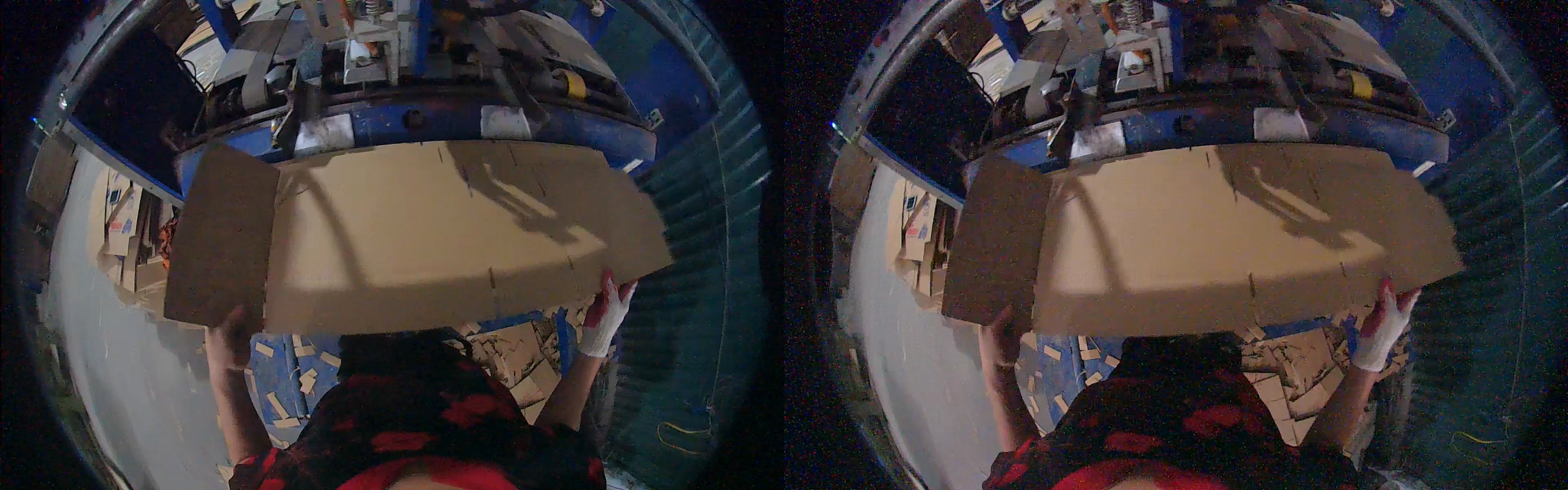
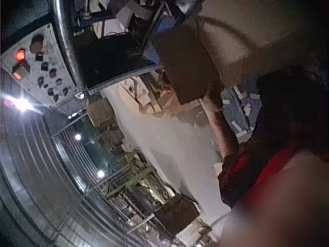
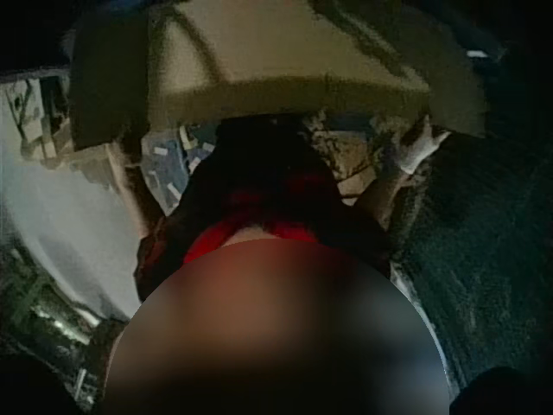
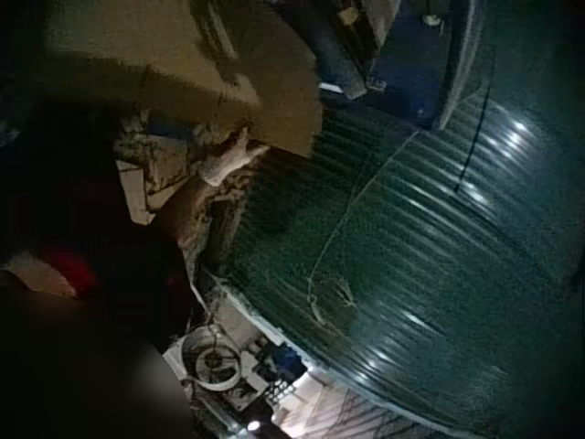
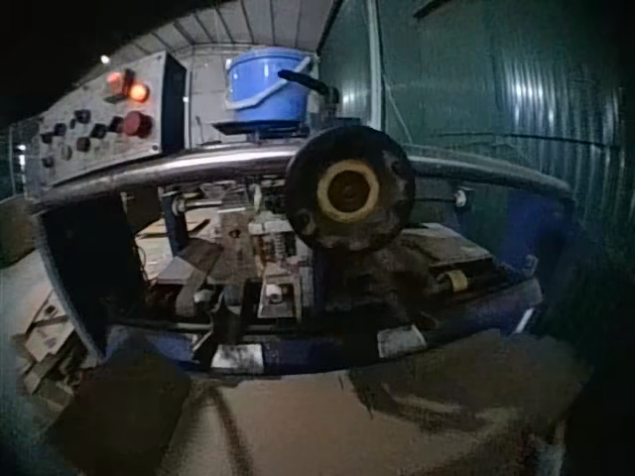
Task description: The person repeatedly feeds flat cardboard sheets into a machine, folds the resulting box blanks, and stacks them. The person wears gloves and handles the cardboard by hand throughout the process.
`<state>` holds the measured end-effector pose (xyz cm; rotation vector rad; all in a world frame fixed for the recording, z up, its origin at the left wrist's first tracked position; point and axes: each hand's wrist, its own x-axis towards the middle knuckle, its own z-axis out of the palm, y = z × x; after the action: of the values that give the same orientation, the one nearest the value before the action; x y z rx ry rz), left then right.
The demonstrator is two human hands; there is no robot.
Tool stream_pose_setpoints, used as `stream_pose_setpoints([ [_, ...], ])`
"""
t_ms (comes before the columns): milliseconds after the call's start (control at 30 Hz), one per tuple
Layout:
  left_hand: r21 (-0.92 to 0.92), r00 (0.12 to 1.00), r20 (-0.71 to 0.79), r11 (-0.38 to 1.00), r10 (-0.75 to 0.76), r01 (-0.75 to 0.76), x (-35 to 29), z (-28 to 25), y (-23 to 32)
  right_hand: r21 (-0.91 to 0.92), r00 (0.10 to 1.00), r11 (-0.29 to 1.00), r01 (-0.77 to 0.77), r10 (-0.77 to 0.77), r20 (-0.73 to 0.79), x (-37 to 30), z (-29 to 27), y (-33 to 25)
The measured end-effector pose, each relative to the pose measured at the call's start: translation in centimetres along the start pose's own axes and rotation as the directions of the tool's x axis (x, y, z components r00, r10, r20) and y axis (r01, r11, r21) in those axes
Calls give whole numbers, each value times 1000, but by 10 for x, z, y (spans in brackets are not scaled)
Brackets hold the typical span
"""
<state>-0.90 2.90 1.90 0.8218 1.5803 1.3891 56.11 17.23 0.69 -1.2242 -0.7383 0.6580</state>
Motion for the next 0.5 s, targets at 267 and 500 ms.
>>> stream_pose_setpoints([
  [267, 708, 836, 270, 490, 478, -509, 33, 82, -12, -307, 376, 297, 904, -214, 902, -58, 53, 3],
  [500, 741, 682, 417, 209, 600, -638, 119, 111, -3, -135, 136, 18, 991, -137, 981, 2, 135, 40],
])
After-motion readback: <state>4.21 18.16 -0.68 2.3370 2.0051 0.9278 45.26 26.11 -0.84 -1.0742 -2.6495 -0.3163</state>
